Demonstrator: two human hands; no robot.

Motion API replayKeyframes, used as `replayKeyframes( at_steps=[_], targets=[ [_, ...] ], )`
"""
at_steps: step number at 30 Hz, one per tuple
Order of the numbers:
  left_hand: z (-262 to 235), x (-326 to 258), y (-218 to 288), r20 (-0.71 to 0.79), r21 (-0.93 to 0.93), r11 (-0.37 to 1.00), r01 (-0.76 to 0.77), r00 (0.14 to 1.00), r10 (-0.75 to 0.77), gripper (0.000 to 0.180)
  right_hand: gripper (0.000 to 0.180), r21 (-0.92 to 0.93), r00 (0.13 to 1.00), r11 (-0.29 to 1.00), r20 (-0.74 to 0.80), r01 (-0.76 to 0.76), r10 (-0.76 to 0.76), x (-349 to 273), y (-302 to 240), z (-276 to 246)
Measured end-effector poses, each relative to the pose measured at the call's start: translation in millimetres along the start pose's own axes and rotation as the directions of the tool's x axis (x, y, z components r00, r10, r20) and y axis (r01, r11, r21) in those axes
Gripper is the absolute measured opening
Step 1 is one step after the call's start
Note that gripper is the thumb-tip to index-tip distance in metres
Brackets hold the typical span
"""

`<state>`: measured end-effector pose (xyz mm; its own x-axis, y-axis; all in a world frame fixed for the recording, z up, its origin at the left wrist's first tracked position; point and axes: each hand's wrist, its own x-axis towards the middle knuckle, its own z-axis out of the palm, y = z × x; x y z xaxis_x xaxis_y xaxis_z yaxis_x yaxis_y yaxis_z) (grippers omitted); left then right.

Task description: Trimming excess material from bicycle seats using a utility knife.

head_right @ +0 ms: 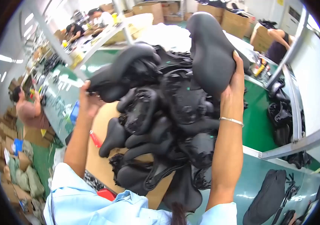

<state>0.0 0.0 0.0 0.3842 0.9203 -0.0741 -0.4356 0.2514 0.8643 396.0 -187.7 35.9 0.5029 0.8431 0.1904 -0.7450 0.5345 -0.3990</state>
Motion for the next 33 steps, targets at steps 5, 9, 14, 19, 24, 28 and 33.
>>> replayKeyframes(
  at_steps=[5, 9, 14, 19, 24, 28, 33],
  targets=[
    [-86, 6, -46, 0.219, 0.229, 0.97, 0.078, 0.967, -0.129, 0.066, 0.063, -0.802, 0.926, 0.538, -0.366, -0.26, -0.098, 20, 105, 6],
    [-132, 16, -59, 0.349, 0.406, 0.902, 0.149, 0.887, -0.303, 0.07, 0.073, -0.833, 0.857, -0.332, -0.282, -0.442, -0.432, 11, 111, 20],
    [-230, -10, -63, 0.308, 0.676, 0.727, -0.12, 0.942, -0.131, 0.055, 0.039, -0.988, 0.923, -0.155, 0.035, -0.026, -0.383, -99, 189, 68],
    [-336, -97, -61, 0.216, 0.916, 0.317, -0.245, 0.969, 0.124, 0.023, 0.034, -0.952, 0.9, 0.165, -0.173, -0.257, 0.4, -278, 297, 101],
    [-388, -131, -94, 0.462, 0.887, 0.013, -0.462, 0.886, -0.046, 0.031, 0.039, -0.443, 0.567, 0.373, -0.477, -0.815, 0.672, -424, 451, 49],
    [-417, -139, -86, 0.489, 0.871, -0.008, -0.49, 0.87, -0.057, 0.031, 0.039, -0.982, 0.879, 0.057, -0.132, -0.178, 0.458, -463, 543, -19],
    [-420, -134, -93, 0.547, 0.835, 0.073, -0.545, 0.837, -0.022, 0.03, 0.04, -0.868, 0.944, -0.392, 0.223, 0.306, 0.245, -396, 548, -38]
  ],
)
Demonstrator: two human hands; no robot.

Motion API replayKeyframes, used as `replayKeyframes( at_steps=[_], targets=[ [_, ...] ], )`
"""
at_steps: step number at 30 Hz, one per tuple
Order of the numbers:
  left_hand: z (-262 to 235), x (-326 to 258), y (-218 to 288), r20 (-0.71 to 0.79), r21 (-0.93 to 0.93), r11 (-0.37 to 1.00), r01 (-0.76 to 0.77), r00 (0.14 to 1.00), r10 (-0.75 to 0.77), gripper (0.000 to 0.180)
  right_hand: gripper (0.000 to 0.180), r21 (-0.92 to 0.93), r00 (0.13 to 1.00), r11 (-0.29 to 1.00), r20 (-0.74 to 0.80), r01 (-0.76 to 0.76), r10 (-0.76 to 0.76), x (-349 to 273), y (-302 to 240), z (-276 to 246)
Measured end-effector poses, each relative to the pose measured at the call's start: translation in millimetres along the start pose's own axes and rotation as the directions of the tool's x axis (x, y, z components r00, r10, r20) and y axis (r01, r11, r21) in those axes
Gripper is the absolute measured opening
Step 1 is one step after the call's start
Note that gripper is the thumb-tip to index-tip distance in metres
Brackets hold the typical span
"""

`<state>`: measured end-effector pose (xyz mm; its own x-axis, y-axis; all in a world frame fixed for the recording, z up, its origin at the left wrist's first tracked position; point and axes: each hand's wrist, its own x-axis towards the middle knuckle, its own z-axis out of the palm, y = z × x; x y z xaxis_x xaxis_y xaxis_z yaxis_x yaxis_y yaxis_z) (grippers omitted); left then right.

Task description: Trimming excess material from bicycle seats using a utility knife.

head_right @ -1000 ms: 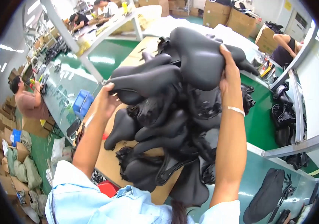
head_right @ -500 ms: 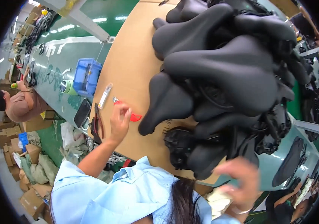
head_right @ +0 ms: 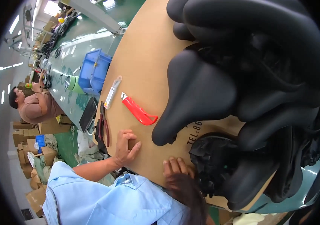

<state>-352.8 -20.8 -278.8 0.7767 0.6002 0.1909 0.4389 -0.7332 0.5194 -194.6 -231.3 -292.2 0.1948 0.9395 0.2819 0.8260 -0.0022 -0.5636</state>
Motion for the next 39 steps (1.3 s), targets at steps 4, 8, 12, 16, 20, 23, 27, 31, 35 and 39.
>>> replayKeyframes(
  at_steps=[4, 8, 12, 16, 20, 23, 27, 31, 35, 39],
  targets=[
    [-6, -6, 1, -0.027, -0.058, 0.998, 0.02, 0.999, -0.021, 0.03, 0.037, -0.105, 0.999, 0.994, 0.013, -0.037, 0.039, 8, -11, -6],
    [-7, -14, -1, -0.098, -0.158, 0.987, 0.043, 0.993, -0.059, 0.029, 0.04, -0.122, 0.988, 0.989, 0.112, -0.088, 0.102, 8, -31, -15],
    [7, 9, -3, -0.191, -0.284, 0.947, 0.147, 0.96, -0.206, 0.032, 0.042, -0.166, 0.987, 0.977, 0.07, -0.131, 0.144, 0, -26, -5],
    [23, 73, -13, -0.415, 0.002, 0.949, 0.315, 0.864, -0.286, 0.034, 0.039, -0.306, 0.998, 0.95, -0.039, -0.06, 0.051, 5, -42, -8],
    [6, 86, 11, -0.31, -0.026, 0.913, 0.406, 0.866, -0.393, 0.022, 0.035, -0.329, 0.993, 0.944, -0.107, 0.011, -0.048, 5, -39, -2],
    [13, 60, -9, -0.434, -0.154, 0.972, 0.176, 0.872, -0.227, 0.022, 0.032, -0.232, 0.994, 0.972, -0.097, 0.021, -0.044, 9, -34, -2],
    [10, 13, 33, 0.033, -0.982, 0.171, 0.076, 0.97, -0.24, 0.027, 0.03, 0.293, 0.953, 0.936, -0.167, -0.196, 0.252, 14, -38, 9],
    [33, -14, 70, -0.111, -0.987, 0.111, -0.119, 0.991, 0.072, 0.033, 0.038, 0.874, 0.907, 0.458, -0.052, -0.161, 0.417, 38, -80, 34],
    [20, 2, 69, -0.008, -0.919, 0.392, -0.029, 0.998, 0.055, 0.057, 0.046, 0.928, 0.79, 0.359, -0.144, -0.101, 0.596, 9, -55, 33],
    [38, 66, 64, -0.2, -0.246, 0.967, -0.062, 0.98, 0.012, 0.084, 0.033, 0.938, 0.568, 0.339, -0.315, 0.066, 0.76, 6, -82, -1]
  ],
)
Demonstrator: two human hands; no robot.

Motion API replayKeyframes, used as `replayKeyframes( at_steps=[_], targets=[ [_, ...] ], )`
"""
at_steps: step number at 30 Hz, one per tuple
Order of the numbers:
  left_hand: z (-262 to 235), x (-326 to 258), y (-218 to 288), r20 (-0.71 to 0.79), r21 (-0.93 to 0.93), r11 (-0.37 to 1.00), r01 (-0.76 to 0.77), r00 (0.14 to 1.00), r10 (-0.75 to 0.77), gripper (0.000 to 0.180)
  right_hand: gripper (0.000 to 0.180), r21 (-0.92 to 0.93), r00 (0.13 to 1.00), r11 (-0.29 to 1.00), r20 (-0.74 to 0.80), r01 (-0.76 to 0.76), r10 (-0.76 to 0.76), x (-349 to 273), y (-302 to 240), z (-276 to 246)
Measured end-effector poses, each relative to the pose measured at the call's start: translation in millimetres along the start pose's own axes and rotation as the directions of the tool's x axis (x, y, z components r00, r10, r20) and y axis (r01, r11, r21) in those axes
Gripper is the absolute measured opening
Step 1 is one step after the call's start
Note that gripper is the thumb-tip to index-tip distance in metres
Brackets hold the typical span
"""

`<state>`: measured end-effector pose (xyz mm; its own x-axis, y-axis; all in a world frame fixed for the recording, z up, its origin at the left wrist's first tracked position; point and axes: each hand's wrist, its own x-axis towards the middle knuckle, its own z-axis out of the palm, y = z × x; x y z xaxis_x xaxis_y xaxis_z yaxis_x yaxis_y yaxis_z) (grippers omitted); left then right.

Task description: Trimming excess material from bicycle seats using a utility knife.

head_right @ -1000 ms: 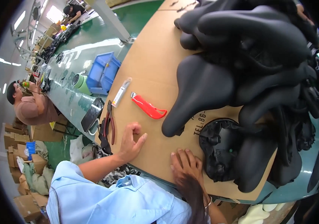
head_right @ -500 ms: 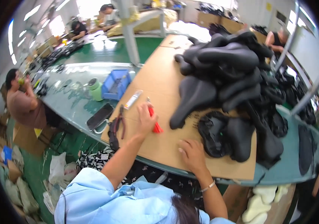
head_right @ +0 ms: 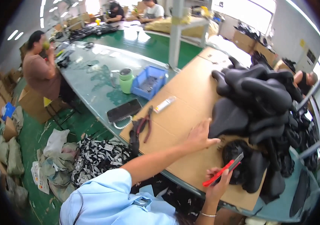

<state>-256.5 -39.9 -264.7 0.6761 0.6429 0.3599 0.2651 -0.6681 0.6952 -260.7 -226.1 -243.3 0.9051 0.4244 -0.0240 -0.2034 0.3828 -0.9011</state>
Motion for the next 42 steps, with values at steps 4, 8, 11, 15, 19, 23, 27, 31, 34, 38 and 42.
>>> replayKeyframes(
  at_steps=[4, 8, 11, 15, 19, 23, 27, 31, 34, 38, 42],
  targets=[
    [29, 31, -5, 0.17, 0.136, 0.986, 0.092, 0.979, -0.115, 0.098, 0.029, -0.062, 0.989, 0.99, 0.078, -0.124, 0.128, -6, 5, -27],
    [-7, 12, 5, 0.036, -0.134, 0.982, 0.136, 0.99, -0.133, 0.074, 0.031, -0.217, 0.993, 0.972, 0.047, -0.093, 0.105, -11, -1, -31],
    [-23, -38, 18, 0.582, -0.787, 0.05, 0.615, 0.766, -0.274, 0.042, 0.039, -0.263, 0.995, 0.962, 0.045, -0.078, 0.093, -11, -6, -27],
    [-31, -99, 31, 0.681, -0.698, -0.049, 0.714, 0.641, -0.354, 0.032, 0.03, -0.383, 0.993, 0.921, 0.059, -0.073, 0.103, -2, -15, -16],
    [-81, -93, 48, 0.912, -0.109, 0.769, 0.63, 0.371, -0.175, 0.044, 0.032, -0.508, 0.963, 0.842, 0.079, -0.182, 0.257, 8, -22, -43],
    [-69, -64, 42, 0.172, 0.037, 0.999, -0.006, 0.985, 0.0, 0.042, 0.039, -0.709, 0.911, 0.686, 0.158, -0.163, 0.38, -1, -22, -48],
    [-34, -32, 28, 0.098, 0.186, 0.98, 0.071, 0.991, -0.091, 0.032, 0.046, -0.788, 0.969, 0.611, 0.087, -0.075, 0.231, 3, -36, -28],
    [-36, -25, 28, 0.251, -0.113, 0.941, 0.318, 0.926, -0.282, 0.024, 0.055, -0.794, 0.954, 0.581, 0.285, 0.181, 0.091, 10, -39, -20],
    [-41, -25, 22, 0.271, -0.24, 0.898, 0.368, 0.914, -0.302, 0.019, 0.059, -0.773, 0.88, 0.461, 0.473, 0.436, -0.038, 23, -34, -14],
    [-48, -27, 17, 0.27, -0.364, 0.84, 0.403, 0.909, -0.319, 0.013, 0.058, -0.753, 0.811, 0.339, 0.583, 0.564, -0.054, 28, -34, -7],
    [-53, -30, 16, 0.249, -0.443, 0.793, 0.418, 0.907, -0.339, 0.014, 0.056, -0.739, 0.797, 0.336, 0.601, 0.584, -0.065, 34, -31, 2]
  ],
)
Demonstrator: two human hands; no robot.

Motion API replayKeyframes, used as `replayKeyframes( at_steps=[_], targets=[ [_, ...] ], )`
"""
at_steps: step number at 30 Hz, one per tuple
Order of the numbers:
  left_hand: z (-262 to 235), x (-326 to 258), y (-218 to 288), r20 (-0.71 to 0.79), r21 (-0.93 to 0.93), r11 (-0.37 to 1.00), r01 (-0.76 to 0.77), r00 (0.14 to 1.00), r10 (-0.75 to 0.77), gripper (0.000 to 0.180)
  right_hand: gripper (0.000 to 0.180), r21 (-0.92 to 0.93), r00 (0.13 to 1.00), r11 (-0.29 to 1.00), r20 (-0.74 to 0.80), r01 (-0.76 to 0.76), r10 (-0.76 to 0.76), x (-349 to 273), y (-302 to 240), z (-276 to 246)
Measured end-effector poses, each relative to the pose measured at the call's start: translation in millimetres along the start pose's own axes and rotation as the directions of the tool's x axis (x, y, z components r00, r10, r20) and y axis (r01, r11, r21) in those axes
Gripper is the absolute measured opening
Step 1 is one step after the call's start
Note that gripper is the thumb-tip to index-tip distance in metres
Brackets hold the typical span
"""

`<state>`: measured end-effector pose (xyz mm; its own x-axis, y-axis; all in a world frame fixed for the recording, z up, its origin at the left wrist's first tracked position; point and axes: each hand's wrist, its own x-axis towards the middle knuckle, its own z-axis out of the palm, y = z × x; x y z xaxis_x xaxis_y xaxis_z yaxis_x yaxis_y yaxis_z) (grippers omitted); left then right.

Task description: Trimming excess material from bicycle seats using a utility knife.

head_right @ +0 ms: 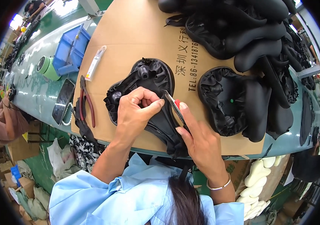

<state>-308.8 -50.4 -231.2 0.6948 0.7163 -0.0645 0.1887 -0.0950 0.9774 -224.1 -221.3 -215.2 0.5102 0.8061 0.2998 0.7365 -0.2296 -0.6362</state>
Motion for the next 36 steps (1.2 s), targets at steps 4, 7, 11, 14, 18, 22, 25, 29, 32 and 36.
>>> replayKeyframes(
  at_steps=[4, 7, 11, 14, 18, 22, 25, 29, 32, 36],
  targets=[
    [-1, 0, -4, -0.007, -0.018, 1.0, -0.016, 1.0, 0.016, 0.015, 0.055, -0.048, 0.993, 0.997, 0.094, -0.06, 0.065, -4, -2, 1],
    [-3, -2, -2, -0.004, -0.108, 0.993, 0.042, 0.999, -0.042, 0.016, 0.052, 0.024, 0.994, 0.997, 0.093, -0.067, 0.064, -14, 1, -2],
    [-8, -2, -3, 0.107, -0.223, 0.971, 0.089, 0.992, -0.067, 0.015, 0.049, 0.098, 1.0, 0.995, -0.026, 0.008, -0.005, 1, 5, -6],
    [-8, -2, -7, 0.136, -0.285, 0.952, 0.111, 0.988, -0.074, 0.014, 0.051, 0.089, 0.988, 0.993, 0.144, -0.072, 0.059, 7, 7, -13],
    [-8, -1, -6, 0.178, -0.37, 0.92, 0.129, 0.982, -0.066, 0.013, 0.053, 0.078, 0.937, 0.982, 0.32, -0.171, 0.138, -9, 8, -35],
    [-13, 0, -5, 0.216, -0.527, 0.836, 0.15, 0.976, -0.038, 0.009, 0.051, -0.1, 0.796, 0.907, 0.446, -0.409, 0.408, -26, -23, -58],
    [-17, 10, -13, 0.065, -0.821, 0.571, -0.002, 0.993, 0.098, 0.009, 0.051, 0.032, 0.846, 0.907, 0.376, -0.421, 0.379, -63, -36, -51],
    [-24, -8, 1, 0.47, -0.666, 0.717, 0.206, 0.862, 0.19, 0.011, 0.05, 0.38, 0.65, 0.579, 0.082, -0.721, 0.756, -93, -37, -34],
    [-37, -20, 12, 0.719, -0.199, 0.777, -0.597, 0.45, 0.53, 0.03, 0.051, 0.508, 0.735, 0.648, -0.043, -0.568, 0.677, -102, -23, -23],
    [-55, 7, -2, 0.709, 0.236, 0.543, -0.806, 0.524, 0.471, 0.017, 0.05, 0.316, 0.877, 0.843, -0.059, -0.436, 0.477, -92, -24, -2]
  ],
)
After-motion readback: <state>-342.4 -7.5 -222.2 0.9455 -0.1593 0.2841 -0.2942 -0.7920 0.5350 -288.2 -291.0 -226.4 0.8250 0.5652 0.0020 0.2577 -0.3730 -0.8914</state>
